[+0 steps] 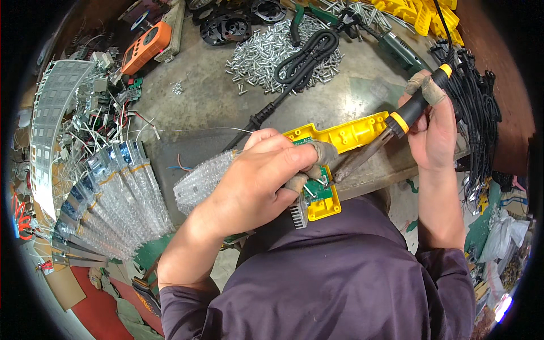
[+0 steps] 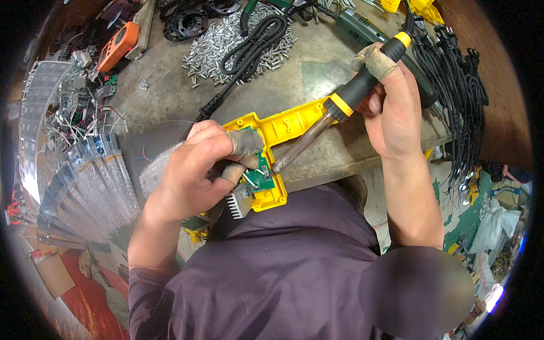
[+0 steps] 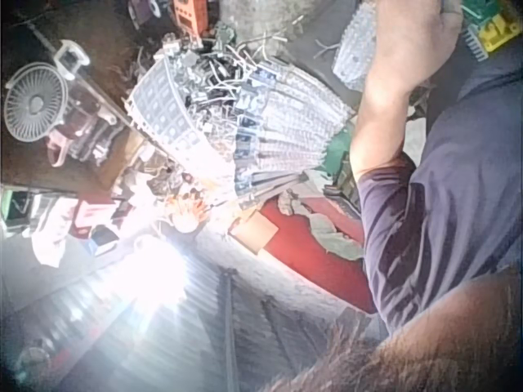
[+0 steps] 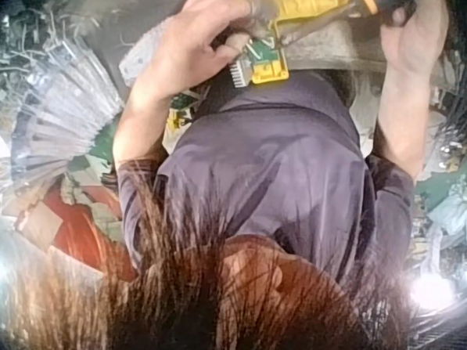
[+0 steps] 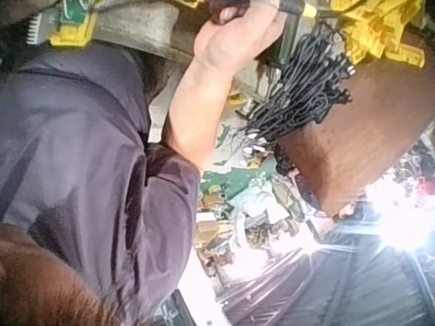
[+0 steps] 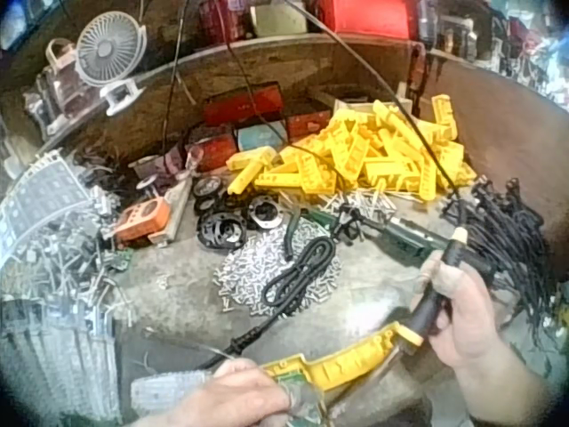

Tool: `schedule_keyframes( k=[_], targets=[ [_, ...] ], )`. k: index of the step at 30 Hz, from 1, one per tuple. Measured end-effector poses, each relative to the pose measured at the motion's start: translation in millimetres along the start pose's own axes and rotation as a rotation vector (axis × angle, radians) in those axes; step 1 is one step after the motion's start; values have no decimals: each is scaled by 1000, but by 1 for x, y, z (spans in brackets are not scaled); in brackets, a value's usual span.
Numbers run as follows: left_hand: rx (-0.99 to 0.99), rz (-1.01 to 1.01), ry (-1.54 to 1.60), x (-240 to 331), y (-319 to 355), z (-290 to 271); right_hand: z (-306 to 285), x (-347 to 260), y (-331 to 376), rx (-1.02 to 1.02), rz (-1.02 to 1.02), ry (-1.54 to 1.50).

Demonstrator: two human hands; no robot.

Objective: Assembling and soldering a circuit board into a yellow plastic housing for a specialized device.

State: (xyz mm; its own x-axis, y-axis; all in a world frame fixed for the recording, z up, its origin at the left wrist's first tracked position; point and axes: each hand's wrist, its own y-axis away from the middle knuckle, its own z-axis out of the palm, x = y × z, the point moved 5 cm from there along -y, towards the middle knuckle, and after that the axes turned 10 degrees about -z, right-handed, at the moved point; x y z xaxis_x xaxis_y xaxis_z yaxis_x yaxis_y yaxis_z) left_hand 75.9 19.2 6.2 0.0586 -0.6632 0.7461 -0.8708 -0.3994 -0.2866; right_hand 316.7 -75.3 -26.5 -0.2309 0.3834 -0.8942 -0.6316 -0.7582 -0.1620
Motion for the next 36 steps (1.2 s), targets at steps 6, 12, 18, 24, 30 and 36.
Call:
schedule_keyframes(
  k=[6,12,18,24,30,36],
  targets=[
    [12,31,21,-2,1,0,-1,4,-1,-26,16,-22],
    [2,62,13,0,2,0,-1,5,-1,-12,10,-2],
    [13,44,18,-1,3,0,-1,4,-1,-23,7,-7],
    [-3,54,10,0,3,0,-1,6,-2,-6,16,-2],
    [-20,14,7,-2,4,0,-1,6,-1,19,18,24],
    [-25,15,20,-2,4,0,-1,5,-1,31,31,5]
  ],
)
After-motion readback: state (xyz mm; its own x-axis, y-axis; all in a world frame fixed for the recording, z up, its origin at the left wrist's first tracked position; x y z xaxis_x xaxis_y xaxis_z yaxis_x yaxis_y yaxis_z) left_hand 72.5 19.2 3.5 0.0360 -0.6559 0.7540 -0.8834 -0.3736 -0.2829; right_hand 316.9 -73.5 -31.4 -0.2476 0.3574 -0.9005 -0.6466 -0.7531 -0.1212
